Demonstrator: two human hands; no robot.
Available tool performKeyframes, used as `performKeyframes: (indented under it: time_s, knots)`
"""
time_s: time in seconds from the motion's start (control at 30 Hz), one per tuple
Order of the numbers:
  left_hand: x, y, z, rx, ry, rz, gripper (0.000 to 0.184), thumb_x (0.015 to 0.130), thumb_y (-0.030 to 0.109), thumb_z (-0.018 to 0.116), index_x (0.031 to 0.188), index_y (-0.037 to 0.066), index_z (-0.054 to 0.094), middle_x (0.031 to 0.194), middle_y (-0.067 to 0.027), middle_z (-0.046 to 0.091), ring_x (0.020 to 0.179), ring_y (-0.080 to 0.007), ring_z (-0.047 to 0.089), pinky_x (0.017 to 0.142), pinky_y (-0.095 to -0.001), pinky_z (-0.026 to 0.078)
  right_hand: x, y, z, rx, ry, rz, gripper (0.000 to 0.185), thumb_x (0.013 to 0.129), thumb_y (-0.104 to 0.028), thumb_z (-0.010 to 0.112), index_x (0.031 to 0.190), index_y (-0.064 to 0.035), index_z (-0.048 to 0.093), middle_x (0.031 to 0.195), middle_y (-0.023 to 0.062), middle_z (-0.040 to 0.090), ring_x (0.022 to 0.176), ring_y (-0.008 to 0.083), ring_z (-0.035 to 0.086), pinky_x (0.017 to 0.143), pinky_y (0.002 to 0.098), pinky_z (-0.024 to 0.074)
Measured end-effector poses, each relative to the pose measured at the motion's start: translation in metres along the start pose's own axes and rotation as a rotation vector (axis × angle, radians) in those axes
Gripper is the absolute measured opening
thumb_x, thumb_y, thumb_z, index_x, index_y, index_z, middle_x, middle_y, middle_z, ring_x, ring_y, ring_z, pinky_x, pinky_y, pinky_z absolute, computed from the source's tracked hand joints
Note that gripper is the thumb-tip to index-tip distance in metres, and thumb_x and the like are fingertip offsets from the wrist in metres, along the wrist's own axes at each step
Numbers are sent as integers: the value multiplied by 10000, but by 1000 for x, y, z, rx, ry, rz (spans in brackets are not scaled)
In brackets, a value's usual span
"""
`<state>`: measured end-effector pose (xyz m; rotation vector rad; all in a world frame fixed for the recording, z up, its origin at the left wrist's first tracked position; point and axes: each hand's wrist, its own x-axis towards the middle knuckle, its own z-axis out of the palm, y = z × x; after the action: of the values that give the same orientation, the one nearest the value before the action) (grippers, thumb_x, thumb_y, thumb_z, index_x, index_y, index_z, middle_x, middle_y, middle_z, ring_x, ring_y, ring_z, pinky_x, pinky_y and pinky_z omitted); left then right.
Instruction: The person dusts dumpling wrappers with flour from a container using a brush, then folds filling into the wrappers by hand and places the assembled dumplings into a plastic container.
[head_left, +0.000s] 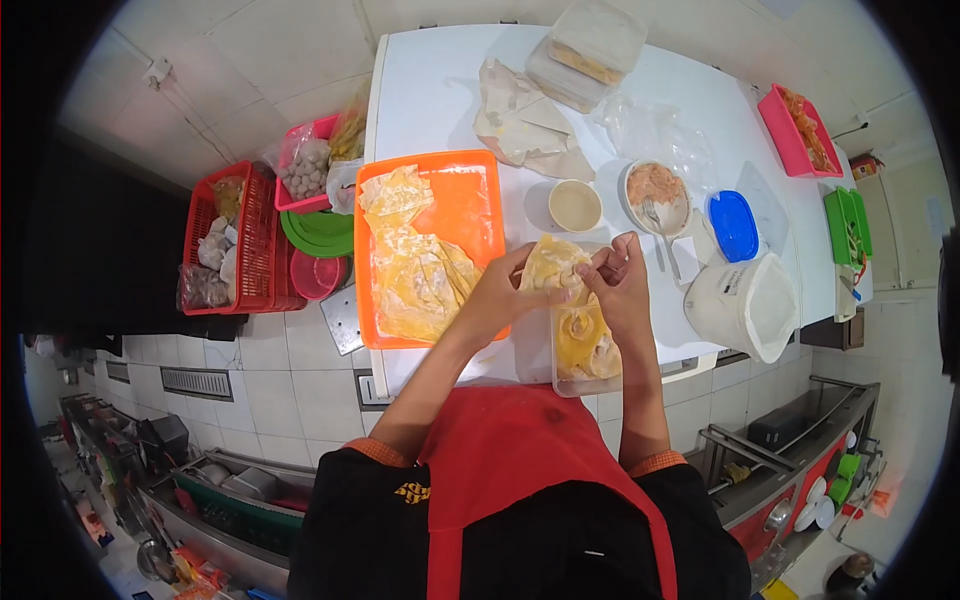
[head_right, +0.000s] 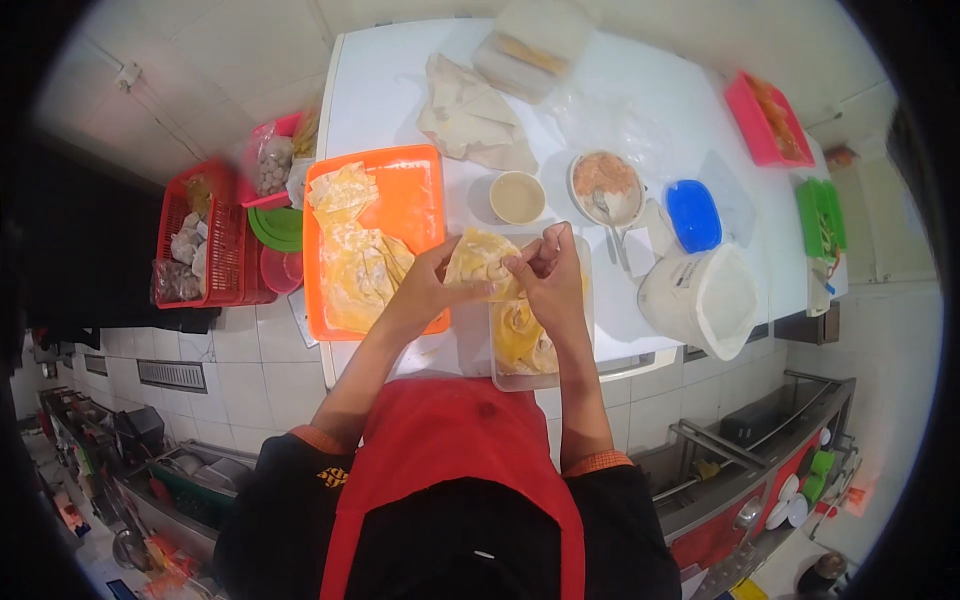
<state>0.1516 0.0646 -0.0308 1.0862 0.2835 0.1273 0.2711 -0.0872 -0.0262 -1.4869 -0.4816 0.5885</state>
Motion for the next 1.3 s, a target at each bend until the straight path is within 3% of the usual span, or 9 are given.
performKeyframes:
  time_s: [0.3, 0.47, 0.8, 0.9, 1.0, 1.1, 1.17, 1.23, 1.3]
  knots:
    - [-19, -18, 9, 156, 35, -32, 538, 835, 149, 835, 1305, 1, 620, 1128, -62, 719, 1021, -124, 672, 888, -288, 532, -22, -9, -4, 30, 77, 164, 460, 894, -10, 767, 1062, -104, 349, 847, 79, 680, 820, 126, 670, 725, 253, 530]
    - [-24, -19, 22, 563, -30, -42, 618, 782, 180, 872, 1315, -1, 618, 1108, -84, 735, 1024, -160, 685, 897, -319, 540, -39, 18, -23, -21, 89, 146, 504, 895, -18, 767, 1120, -106, 325, 859, 115, 700, 810, 141, 683, 719, 254, 536]
    - [-36, -47, 43, 178, -52, -142, 668, 812, 225, 863, 1367, 0, 565, 1246, -85, 680, 1158, -175, 634, 976, -330, 506, -73, -10, -36, -7, 116, 243, 505, 930, -8, 725, 1213, -105, 318, 907, 129, 721, 859, 129, 673, 775, 255, 527]
    - [-52, -62, 51, 354, -133, -90, 600, 843, 211, 827, 1352, 14, 579, 1170, -102, 712, 1030, -164, 663, 929, -322, 524, -90, 7, -52, -126, 89, 203, 488, 921, 7, 717, 1217, -88, 341, 881, 126, 724, 827, 141, 679, 748, 262, 527]
    - [-76, -64, 54, 217, -247, -277, 508, 918, 238, 761, 1339, 5, 594, 1138, -103, 717, 984, -159, 662, 895, -317, 532, -103, 16, -68, -248, 122, 146, 464, 896, 22, 714, 1186, -64, 363, 830, 131, 723, 762, 162, 691, 710, 273, 528]
    - [-100, -44, 37, 327, -274, -182, 429, 972, 232, 699, 1322, 0, 611, 1116, -105, 718, 947, -151, 665, 855, -301, 532, -105, 1, -72, -633, 64, 209, 397, 894, -18, 713, 1132, -41, 396, 836, 138, 732, 803, 211, 745, 717, 318, 541]
    - [-111, -26, 28, 382, -151, -387, 340, 1003, 177, 649, 1307, 27, 629, 1130, -97, 705, 982, -150, 658, 907, -317, 521, -98, -7, -59, -627, 41, 161, 389, 890, -18, 725, 1124, -30, 414, 841, 120, 729, 811, 207, 744, 710, 319, 547]
    - [-115, -16, 24, 487, -80, -326, 296, 1005, 174, 644, 1276, 52, 653, 1104, -84, 708, 955, -145, 656, 887, -318, 519, -90, -5, -45, -620, 21, 102, 381, 887, -19, 736, 1116, -18, 432, 845, 101, 726, 819, 203, 744, 704, 320, 554]
    - [-116, -20, 22, 646, 23, -190, 224, 990, 151, 643, 1206, 124, 697, 1109, -55, 684, 979, -182, 635, 870, -344, 509, -83, 8, -34, -668, -54, -13, 334, 896, -44, 733, 1107, -39, 474, 873, 126, 714, 844, 304, 757, 672, 378, 567]
